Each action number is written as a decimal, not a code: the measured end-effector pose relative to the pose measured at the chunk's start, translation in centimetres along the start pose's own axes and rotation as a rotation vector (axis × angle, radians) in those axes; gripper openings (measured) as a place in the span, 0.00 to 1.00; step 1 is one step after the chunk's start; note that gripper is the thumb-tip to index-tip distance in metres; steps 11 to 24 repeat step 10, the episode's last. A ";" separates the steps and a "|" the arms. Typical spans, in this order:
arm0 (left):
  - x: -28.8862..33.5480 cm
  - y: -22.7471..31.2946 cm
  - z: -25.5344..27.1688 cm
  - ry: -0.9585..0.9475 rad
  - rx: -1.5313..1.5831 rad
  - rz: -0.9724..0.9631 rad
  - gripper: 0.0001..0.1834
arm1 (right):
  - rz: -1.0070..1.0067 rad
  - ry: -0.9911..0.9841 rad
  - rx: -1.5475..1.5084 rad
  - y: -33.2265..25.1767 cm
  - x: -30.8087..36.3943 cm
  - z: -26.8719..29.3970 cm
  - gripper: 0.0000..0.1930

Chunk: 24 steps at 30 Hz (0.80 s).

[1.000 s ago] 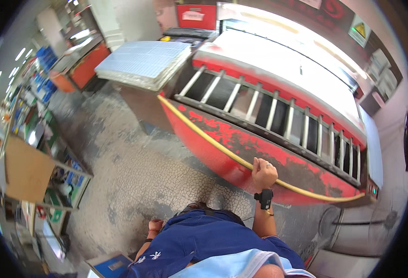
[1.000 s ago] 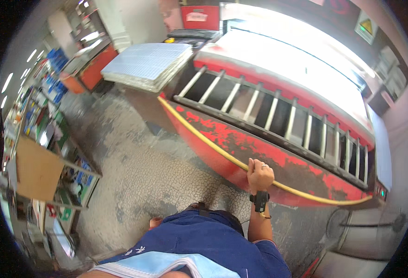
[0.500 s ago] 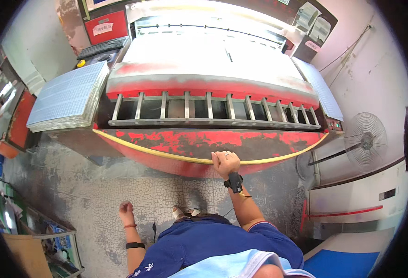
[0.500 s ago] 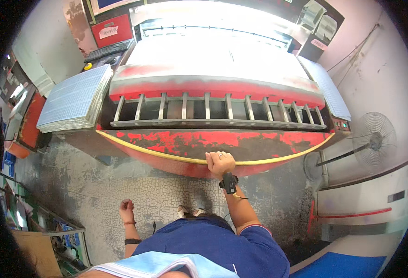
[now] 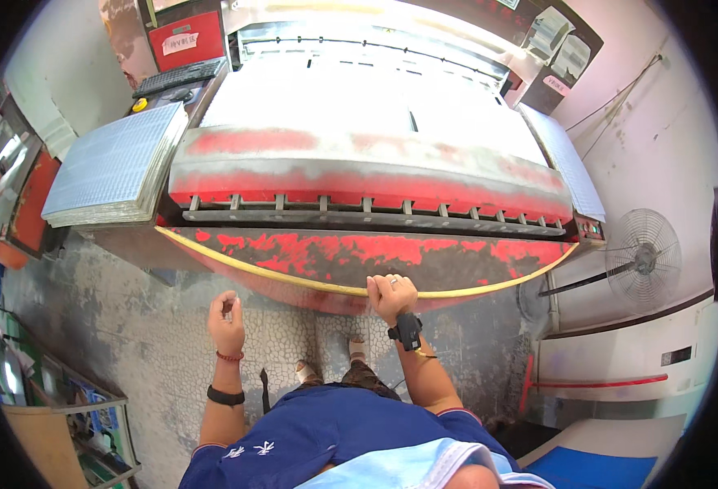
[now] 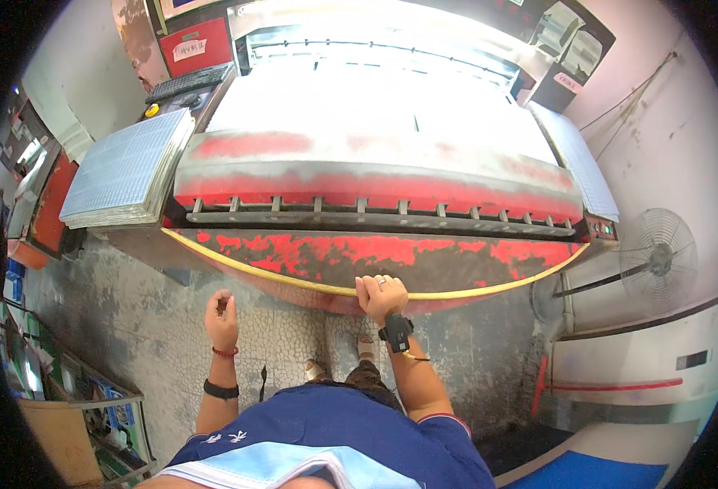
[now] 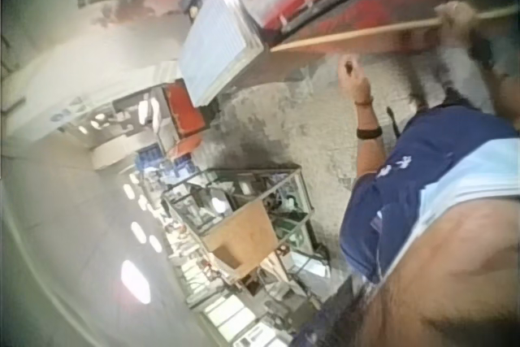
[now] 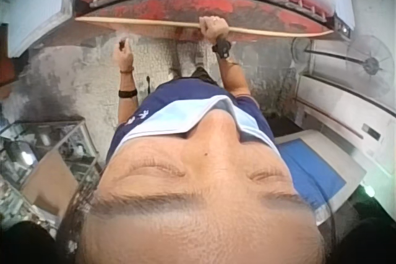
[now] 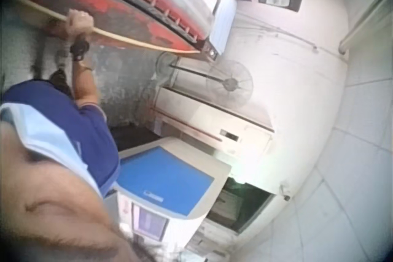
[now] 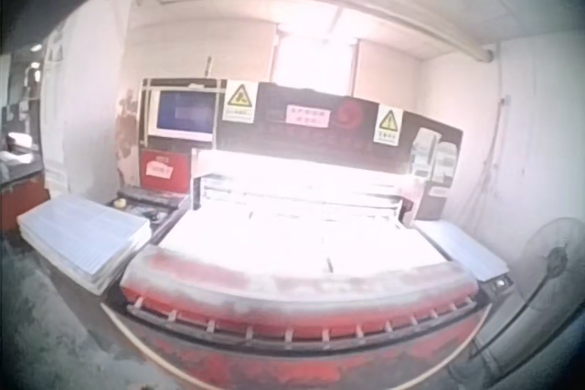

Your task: Interacting with a colleague at a workstation and checking progress on a large industrial machine on a fabrication floor.

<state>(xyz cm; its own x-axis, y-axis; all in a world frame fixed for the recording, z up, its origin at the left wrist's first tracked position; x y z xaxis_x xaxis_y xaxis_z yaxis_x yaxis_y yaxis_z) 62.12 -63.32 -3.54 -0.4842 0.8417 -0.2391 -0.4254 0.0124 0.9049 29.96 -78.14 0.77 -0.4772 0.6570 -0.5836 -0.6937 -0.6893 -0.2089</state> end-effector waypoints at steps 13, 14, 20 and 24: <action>-5.0 7.0 -5.7 0.085 -0.093 -0.137 0.10 | -0.063 -0.342 -0.452 4.9 -0.3 2.8 0.07; -5.0 7.0 -5.7 0.085 -0.093 -0.137 0.10 | -0.063 -0.342 -0.452 4.9 -0.3 2.8 0.07; -5.0 7.0 -5.7 0.085 -0.093 -0.137 0.10 | -0.063 -0.342 -0.452 4.9 -0.3 2.8 0.07; -5.0 7.0 -5.7 0.085 -0.093 -0.137 0.10 | -0.063 -0.342 -0.452 4.9 -0.3 2.8 0.07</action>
Point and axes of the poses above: each hand's wrist, its own x-axis away from the middle knuckle, its own z-axis out of the back of the hand, y = z × x, the point moved 2 cm from there along -x, towards the middle knuckle, and after that the axes turned 12 degrees about -y, right-handed, at the moved point
